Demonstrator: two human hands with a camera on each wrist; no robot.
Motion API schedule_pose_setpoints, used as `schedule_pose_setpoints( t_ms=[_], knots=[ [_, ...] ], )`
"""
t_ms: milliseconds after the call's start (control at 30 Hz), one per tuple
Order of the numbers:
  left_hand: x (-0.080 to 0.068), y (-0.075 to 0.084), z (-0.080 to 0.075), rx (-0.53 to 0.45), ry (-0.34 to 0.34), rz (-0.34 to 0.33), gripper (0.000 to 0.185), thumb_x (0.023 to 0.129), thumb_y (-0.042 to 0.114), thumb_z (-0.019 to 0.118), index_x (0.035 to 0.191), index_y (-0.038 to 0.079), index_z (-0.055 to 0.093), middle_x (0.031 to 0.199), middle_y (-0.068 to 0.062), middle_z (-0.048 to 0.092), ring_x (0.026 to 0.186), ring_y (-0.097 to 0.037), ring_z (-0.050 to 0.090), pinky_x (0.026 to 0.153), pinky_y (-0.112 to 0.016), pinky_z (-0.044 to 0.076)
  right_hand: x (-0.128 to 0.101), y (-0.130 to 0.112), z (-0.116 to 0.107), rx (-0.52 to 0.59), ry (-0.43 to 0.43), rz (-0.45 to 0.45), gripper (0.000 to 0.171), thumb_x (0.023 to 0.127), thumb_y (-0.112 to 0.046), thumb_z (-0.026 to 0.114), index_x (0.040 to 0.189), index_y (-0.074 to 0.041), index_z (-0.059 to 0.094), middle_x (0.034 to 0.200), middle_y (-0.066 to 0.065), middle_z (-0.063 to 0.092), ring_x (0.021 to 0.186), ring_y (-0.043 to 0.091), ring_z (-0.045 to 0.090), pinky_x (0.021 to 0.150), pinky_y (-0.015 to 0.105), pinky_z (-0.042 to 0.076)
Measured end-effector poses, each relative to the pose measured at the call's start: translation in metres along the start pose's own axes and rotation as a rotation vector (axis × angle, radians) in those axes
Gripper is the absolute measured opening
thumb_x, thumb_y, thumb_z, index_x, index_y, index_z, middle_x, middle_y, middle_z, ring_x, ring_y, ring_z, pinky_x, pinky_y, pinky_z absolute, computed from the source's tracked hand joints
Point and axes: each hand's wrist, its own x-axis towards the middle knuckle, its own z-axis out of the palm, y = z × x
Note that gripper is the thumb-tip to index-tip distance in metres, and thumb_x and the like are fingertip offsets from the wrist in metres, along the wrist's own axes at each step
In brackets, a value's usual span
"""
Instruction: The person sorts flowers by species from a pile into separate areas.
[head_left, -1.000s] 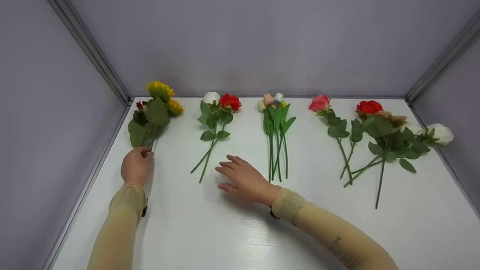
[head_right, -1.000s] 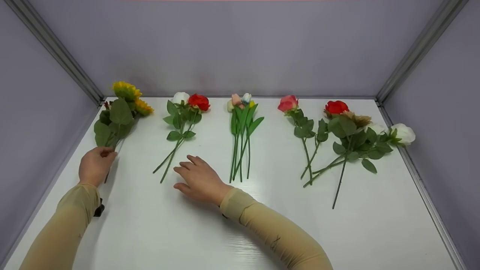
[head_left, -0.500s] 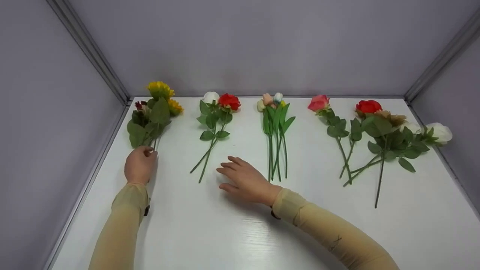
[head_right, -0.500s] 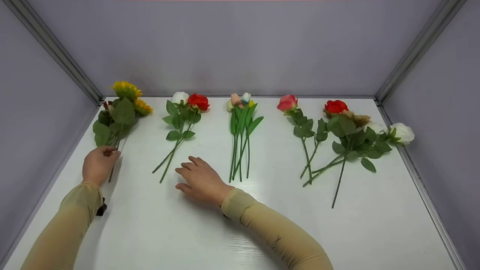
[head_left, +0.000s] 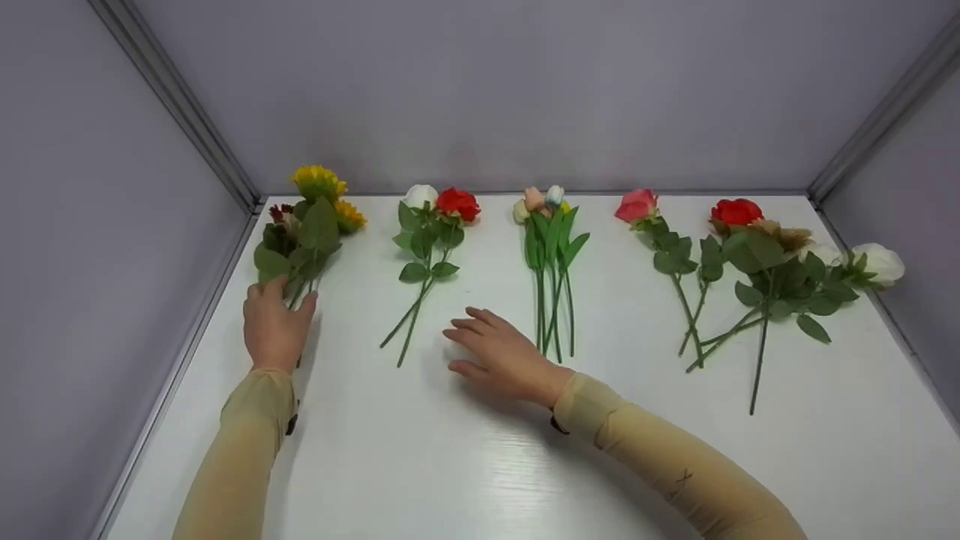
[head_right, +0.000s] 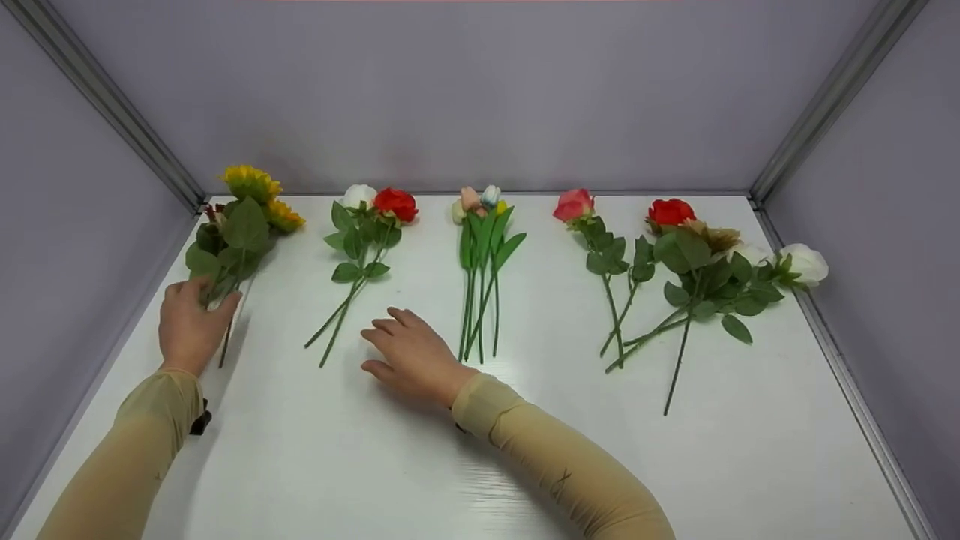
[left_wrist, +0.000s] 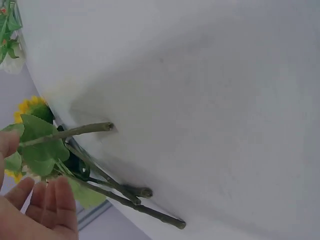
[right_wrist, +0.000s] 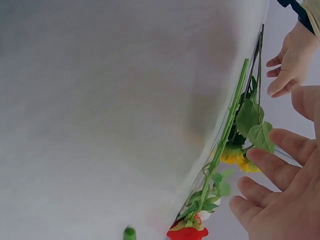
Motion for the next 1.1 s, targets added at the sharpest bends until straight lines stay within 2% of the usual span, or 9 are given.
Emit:
schedule_pose_setpoints(
  t_ms=[100, 200, 300, 433, 633, 767, 867, 967, 1100],
  knots=[
    [-0.001, 0.013, 0.009, 0.028, 0.037, 0.146, 0.062, 0.099, 0.031, 0.068, 0.151, 0.003, 0.048, 0.145, -0.024, 0.042, 0.134, -0.043, 0.039, 0.106, -0.058, 0.040, -0.005, 0.013, -0.010, -0.014, 0.038, 0.052, 0.049, 0.106, -0.038, 0.057, 0.145, -0.008, 0.057, 0.147, 0.012, 0.055, 0.143, 0.034, 0.041, 0.121, 0.043, 0.027],
    [-0.009, 0.033, 0.022, 0.074, 0.020, 0.323, 0.065, 0.099, 0.030, 0.070, 0.154, 0.006, 0.044, 0.154, -0.020, 0.038, 0.141, -0.041, 0.035, 0.113, -0.058, 0.034, -0.013, 0.034, -0.022, -0.027, 0.119, 0.120, 0.041, 0.105, -0.034, 0.061, 0.137, -0.008, 0.064, 0.138, 0.010, 0.061, 0.132, 0.031, 0.051, 0.113, 0.045, 0.039],
    [-0.024, 0.062, 0.040, 0.138, -0.070, 0.485, 0.069, 0.100, 0.033, 0.068, 0.158, 0.008, 0.039, 0.161, -0.017, 0.033, 0.147, -0.039, 0.028, 0.120, -0.055, 0.024, -0.025, 0.061, -0.037, 0.006, 0.223, 0.221, 0.032, 0.103, -0.028, 0.064, 0.126, -0.007, 0.071, 0.124, 0.009, 0.066, 0.117, 0.029, 0.057, 0.101, 0.045, 0.047],
    [-0.052, 0.105, 0.070, 0.236, -0.239, 0.687, 0.073, 0.101, 0.041, 0.064, 0.160, 0.011, 0.034, 0.166, -0.014, 0.026, 0.152, -0.035, 0.021, 0.125, -0.049, 0.010, -0.053, 0.103, -0.062, 0.057, 0.342, 0.399, 0.024, 0.103, -0.023, 0.064, 0.115, -0.006, 0.074, 0.113, 0.010, 0.068, 0.106, 0.030, 0.059, 0.091, 0.046, 0.050],
    [-0.101, 0.168, 0.111, 0.300, -0.422, 0.979, 0.076, 0.101, 0.051, 0.060, 0.163, 0.018, 0.030, 0.169, -0.011, 0.021, 0.154, -0.032, 0.018, 0.125, -0.049, 0.006, -0.114, 0.167, -0.106, 0.095, 0.410, 0.668, 0.025, 0.104, -0.019, 0.058, 0.116, -0.001, 0.071, 0.110, 0.017, 0.067, 0.101, 0.033, 0.061, 0.087, 0.052, 0.050],
    [-0.131, 0.207, 0.133, 0.297, -0.494, 1.118, 0.076, 0.102, 0.053, 0.058, 0.164, 0.021, 0.028, 0.169, -0.008, 0.020, 0.154, -0.029, 0.019, 0.125, -0.046, 0.006, -0.164, 0.201, -0.137, 0.120, 0.442, 0.840, 0.033, 0.105, -0.022, 0.050, 0.120, 0.004, 0.065, 0.111, 0.024, 0.065, 0.096, 0.038, 0.059, 0.082, 0.054, 0.048],
    [-0.151, 0.234, 0.145, 0.333, -0.534, 1.200, 0.077, 0.102, 0.056, 0.055, 0.164, 0.023, 0.025, 0.169, -0.005, 0.020, 0.155, -0.026, 0.017, 0.126, -0.045, 0.005, -0.198, 0.220, -0.155, 0.101, 0.460, 0.925, 0.035, 0.102, -0.020, 0.048, 0.118, 0.009, 0.061, 0.111, 0.030, 0.063, 0.094, 0.043, 0.058, 0.079, 0.057, 0.047],
    [-0.170, 0.255, 0.156, 0.389, -0.558, 1.253, 0.077, 0.101, 0.059, 0.053, 0.164, 0.026, 0.024, 0.169, -0.002, 0.021, 0.155, -0.024, 0.017, 0.126, -0.044, 0.006, -0.224, 0.233, -0.165, 0.072, 0.443, 0.984, 0.029, 0.098, -0.017, 0.049, 0.102, 0.010, 0.060, 0.094, 0.027, 0.062, 0.081, 0.040, 0.057, 0.068, 0.051, 0.046],
    [-0.190, 0.275, 0.171, 0.465, -0.588, 1.298, 0.077, 0.100, 0.063, 0.051, 0.164, 0.029, 0.025, 0.169, 0.000, 0.022, 0.155, -0.022, 0.018, 0.125, -0.043, 0.010, -0.242, 0.241, -0.167, 0.069, 0.408, 1.030, 0.027, 0.096, -0.017, 0.056, 0.086, 0.008, 0.062, 0.073, 0.015, 0.061, 0.064, 0.026, 0.052, 0.055, 0.038, 0.041]
  ],
)
